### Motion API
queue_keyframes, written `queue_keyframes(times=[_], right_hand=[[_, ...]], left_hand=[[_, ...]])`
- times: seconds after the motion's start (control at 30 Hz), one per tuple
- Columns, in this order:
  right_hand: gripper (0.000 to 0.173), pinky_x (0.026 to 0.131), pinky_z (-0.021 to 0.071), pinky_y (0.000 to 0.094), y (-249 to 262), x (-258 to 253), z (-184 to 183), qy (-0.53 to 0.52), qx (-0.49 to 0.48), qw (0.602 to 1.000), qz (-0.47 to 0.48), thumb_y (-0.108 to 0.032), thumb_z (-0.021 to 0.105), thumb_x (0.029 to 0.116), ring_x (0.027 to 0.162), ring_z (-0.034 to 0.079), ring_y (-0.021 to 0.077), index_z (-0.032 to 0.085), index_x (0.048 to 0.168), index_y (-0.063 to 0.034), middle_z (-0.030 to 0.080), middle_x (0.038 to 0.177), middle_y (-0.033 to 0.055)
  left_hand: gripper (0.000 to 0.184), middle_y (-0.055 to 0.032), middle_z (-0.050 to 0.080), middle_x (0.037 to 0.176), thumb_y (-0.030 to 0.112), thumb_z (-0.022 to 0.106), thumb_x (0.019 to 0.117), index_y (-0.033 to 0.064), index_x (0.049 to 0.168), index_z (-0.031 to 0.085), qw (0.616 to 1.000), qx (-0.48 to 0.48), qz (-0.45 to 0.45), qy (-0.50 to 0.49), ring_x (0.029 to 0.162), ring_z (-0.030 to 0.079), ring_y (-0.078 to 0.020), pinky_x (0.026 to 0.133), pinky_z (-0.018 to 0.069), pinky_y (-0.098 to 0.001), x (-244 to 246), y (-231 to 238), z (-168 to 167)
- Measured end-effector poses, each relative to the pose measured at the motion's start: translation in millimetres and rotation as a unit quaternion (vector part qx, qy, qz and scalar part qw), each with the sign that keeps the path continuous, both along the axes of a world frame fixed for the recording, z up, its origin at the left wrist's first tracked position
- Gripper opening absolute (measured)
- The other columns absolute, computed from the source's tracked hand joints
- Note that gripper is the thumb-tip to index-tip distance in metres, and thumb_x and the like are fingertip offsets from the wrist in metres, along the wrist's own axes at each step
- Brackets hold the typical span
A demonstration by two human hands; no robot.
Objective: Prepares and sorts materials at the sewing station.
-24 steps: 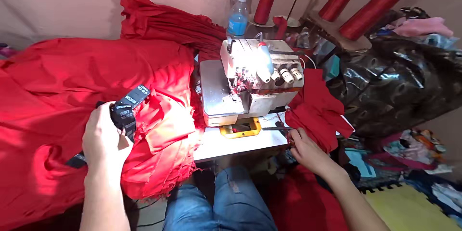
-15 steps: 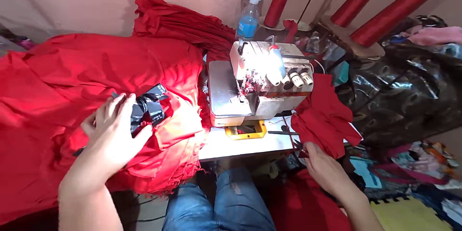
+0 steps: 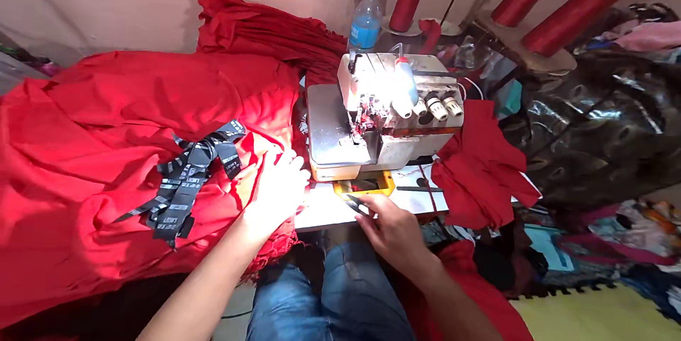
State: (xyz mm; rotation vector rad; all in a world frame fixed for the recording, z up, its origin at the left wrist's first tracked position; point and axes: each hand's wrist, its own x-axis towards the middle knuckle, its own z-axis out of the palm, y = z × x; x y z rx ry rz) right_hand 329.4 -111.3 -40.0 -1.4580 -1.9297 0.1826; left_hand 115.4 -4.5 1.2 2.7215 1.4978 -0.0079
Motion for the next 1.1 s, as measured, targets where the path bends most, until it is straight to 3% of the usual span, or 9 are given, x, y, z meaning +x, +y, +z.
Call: queue_keyframes(times=[0.2,0.37,0.5,0.6,0.67,0.73,0.83,0.97,1.1], right_hand=[[0.023,0.055,0.0564,0.0453,30,-46,-10,-0.008,0.041,0.999,-0.022,-0.009,0.065,0.0903,0.071,0.072,0.0311,0.074,0.106,0.0052,0.071,0.087,0.0175],[0.02,0.057,0.0553,0.0476,40,-59,-8,-0.022,-0.002,1.0,-0.017,-0.008,0.062,0.0933,0.072,0.072,0.0335,0.072,0.104,0.0049,0.071,0.09,0.0193],[0.018,0.059,0.0565,0.0478,37,-51,-15,-0.02,0.011,1.0,0.014,-0.008,0.06,0.0934,0.072,0.072,0.0322,0.073,0.095,0.0043,0.07,0.081,0.0169],[0.022,0.059,0.0557,0.0479,24,-23,-13,-0.019,-0.043,0.997,0.066,-0.014,0.061,0.0955,0.069,0.071,0.0304,0.073,0.105,0.0025,0.07,0.079,0.0139],[0.031,0.07,0.0571,0.0498,15,9,-9,0.005,-0.123,0.989,0.082,-0.02,0.057,0.1018,0.079,0.071,0.0304,0.068,0.121,0.0019,0.072,0.094,0.0158],[0.037,0.081,0.0574,0.0505,12,47,-4,0.023,-0.164,0.986,0.035,-0.021,0.051,0.1046,0.092,0.071,0.0308,0.064,0.132,0.0015,0.071,0.113,0.019],[0.04,0.089,0.0531,0.0559,13,104,6,0.012,-0.194,0.975,-0.106,-0.023,0.052,0.1046,0.101,0.069,0.0364,0.063,0.134,0.0022,0.068,0.121,0.023],[0.044,0.082,0.0498,0.0617,14,145,11,0.006,-0.164,0.96,-0.225,-0.029,0.066,0.0977,0.092,0.067,0.0402,0.066,0.128,0.0027,0.07,0.104,0.0238],[0.034,0.084,0.0493,0.0629,35,160,17,-0.044,-0.196,0.942,-0.269,-0.019,0.061,0.0989,0.096,0.069,0.042,0.068,0.13,-0.0061,0.073,0.104,0.0222]], left_hand=[[0.026,-0.0205,0.07,0.12,0.021,0.061,0.1013,0.0027,0.106,0.077,0.997,-0.035,-0.007,-0.062,0.138,0.047,-0.0405,0.117,0.017,-0.0645,-4,-3,1],[0.024,-0.0223,0.069,0.116,0.016,0.06,0.0998,0.0004,0.106,0.077,0.993,-0.051,-0.029,-0.098,0.134,0.05,-0.0435,0.115,0.0221,-0.0641,-7,-2,-2],[0.025,-0.0224,0.07,0.11,0.015,0.058,0.0994,-0.0015,0.101,0.077,0.987,-0.05,-0.053,-0.14,0.128,0.053,-0.0443,0.113,0.028,-0.0621,-11,-1,-7],[0.032,-0.0212,0.071,0.098,0.024,0.056,0.0943,-0.0006,0.09,0.075,0.979,0.008,-0.104,-0.175,0.12,0.058,-0.0464,0.106,0.0352,-0.0646,-16,-1,-16],[0.039,-0.0193,0.071,0.099,0.037,0.058,0.0909,0.0017,0.088,0.074,0.981,0.024,-0.117,-0.154,0.12,0.059,-0.0459,0.103,0.0359,-0.0674,-16,-1,-18],[0.042,-0.0184,0.071,0.1,0.042,0.057,0.0873,0.0033,0.086,0.074,0.982,0.033,-0.12,-0.141,0.119,0.059,-0.0464,0.099,0.0374,-0.0696,-16,-1,-17],[0.041,-0.022,0.07,0.102,0.038,0.056,0.0888,0.0007,0.089,0.074,0.982,0.021,-0.11,-0.151,0.121,0.058,-0.0487,0.103,0.0346,-0.0696,-13,-2,-17],[0.043,-0.0227,0.07,0.099,0.032,0.049,0.0948,-0.0016,0.092,0.075,0.961,0.077,-0.124,-0.236,0.113,0.062,-0.0485,0.101,0.0389,-0.0672,-9,0,-30],[0.042,-0.025,0.07,0.099,0.028,0.046,0.0946,-0.0038,0.09,0.073,0.963,0.092,-0.124,-0.219,0.113,0.061,-0.0499,0.103,0.0358,-0.0685,-7,1,-33]])
